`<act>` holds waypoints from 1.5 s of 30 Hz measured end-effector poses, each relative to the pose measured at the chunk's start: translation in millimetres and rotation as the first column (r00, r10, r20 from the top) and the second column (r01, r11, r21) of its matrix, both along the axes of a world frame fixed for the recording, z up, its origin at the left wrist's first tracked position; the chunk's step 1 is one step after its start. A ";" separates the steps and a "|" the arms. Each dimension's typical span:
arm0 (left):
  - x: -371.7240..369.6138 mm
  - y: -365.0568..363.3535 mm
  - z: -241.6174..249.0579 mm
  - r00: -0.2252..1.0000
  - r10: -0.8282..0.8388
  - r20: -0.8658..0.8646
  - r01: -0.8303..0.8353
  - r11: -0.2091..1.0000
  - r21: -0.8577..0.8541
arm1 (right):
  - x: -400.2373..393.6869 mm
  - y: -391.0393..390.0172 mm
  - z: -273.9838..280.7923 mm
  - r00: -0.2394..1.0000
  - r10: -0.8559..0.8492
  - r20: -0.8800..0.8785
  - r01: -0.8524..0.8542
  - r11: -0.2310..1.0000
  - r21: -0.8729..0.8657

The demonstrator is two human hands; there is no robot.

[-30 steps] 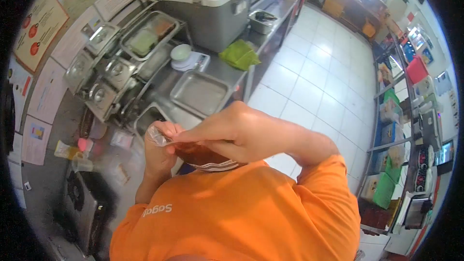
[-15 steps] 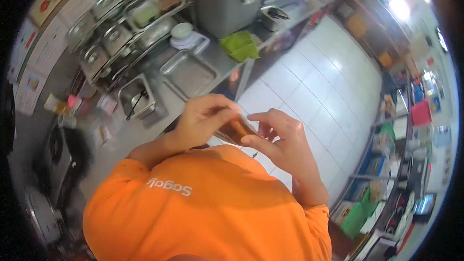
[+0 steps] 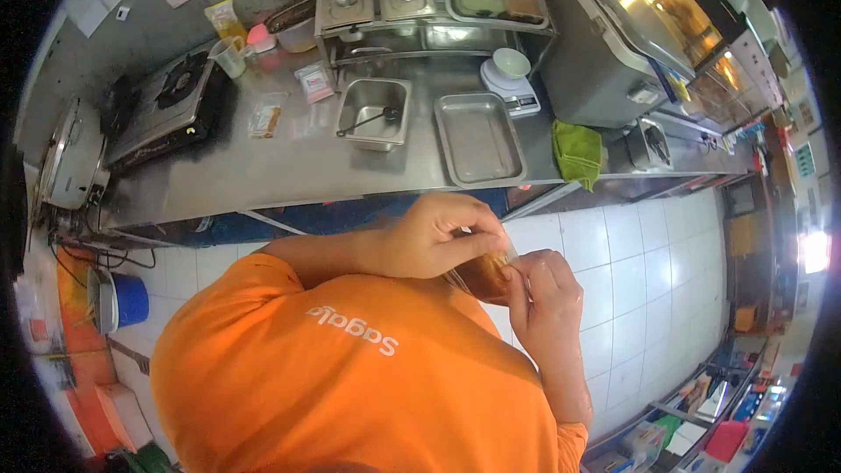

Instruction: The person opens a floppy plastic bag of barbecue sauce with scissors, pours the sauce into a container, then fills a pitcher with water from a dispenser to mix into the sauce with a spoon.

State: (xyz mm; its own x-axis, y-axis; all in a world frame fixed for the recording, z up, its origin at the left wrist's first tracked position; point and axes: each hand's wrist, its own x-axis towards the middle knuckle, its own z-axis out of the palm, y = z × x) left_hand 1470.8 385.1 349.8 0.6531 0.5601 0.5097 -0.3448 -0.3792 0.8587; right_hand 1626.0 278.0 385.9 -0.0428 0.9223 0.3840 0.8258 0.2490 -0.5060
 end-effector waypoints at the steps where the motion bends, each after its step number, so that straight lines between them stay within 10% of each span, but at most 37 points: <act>1: -5.7 3.4 2.7 1.000 0.025 -0.017 -0.026 1.000 -0.013 | 0.3 2.7 -1.6 1.000 0.015 -0.001 -0.015 1.000 0.000; 11: -72.2 28.6 -7.9 0.981 0.187 -0.047 -0.193 0.954 -0.228 | -22.3 38.7 -35.3 0.980 0.198 -0.001 -0.197 0.976 0.090; 17: -154.1 59.6 -25.7 0.981 0.008 0.195 0.102 0.831 -0.547 | -83.7 82.3 -9.3 0.922 0.387 -0.013 -0.380 0.911 0.163; 20: -188.5 77.5 -50.9 0.945 -0.094 0.313 0.202 0.921 -0.334 | -125.4 101.3 3.7 0.869 0.495 -0.015 -0.490 0.863 0.121; 21: -203.5 76.0 -49.1 0.994 -0.070 0.081 0.088 0.965 -0.247 | -139.1 106.5 6.1 0.844 0.535 0.012 -0.535 0.842 0.066; 26: -256.1 78.5 -50.7 0.982 -0.109 0.152 0.156 0.925 -0.346 | -200.5 126.9 18.7 0.835 0.550 0.012 -0.549 0.835 -0.046; 35: -383.5 80.2 -8.8 0.882 0.452 -0.131 -0.415 0.878 0.237 | -302.1 156.3 -1.4 0.824 0.538 -0.178 -0.566 0.792 -0.227; 45: -467.2 -72.6 10.7 0.295 0.955 0.041 -0.911 0.268 0.313 | -408.5 169.4 5.7 0.253 0.967 0.019 -0.963 0.254 -0.088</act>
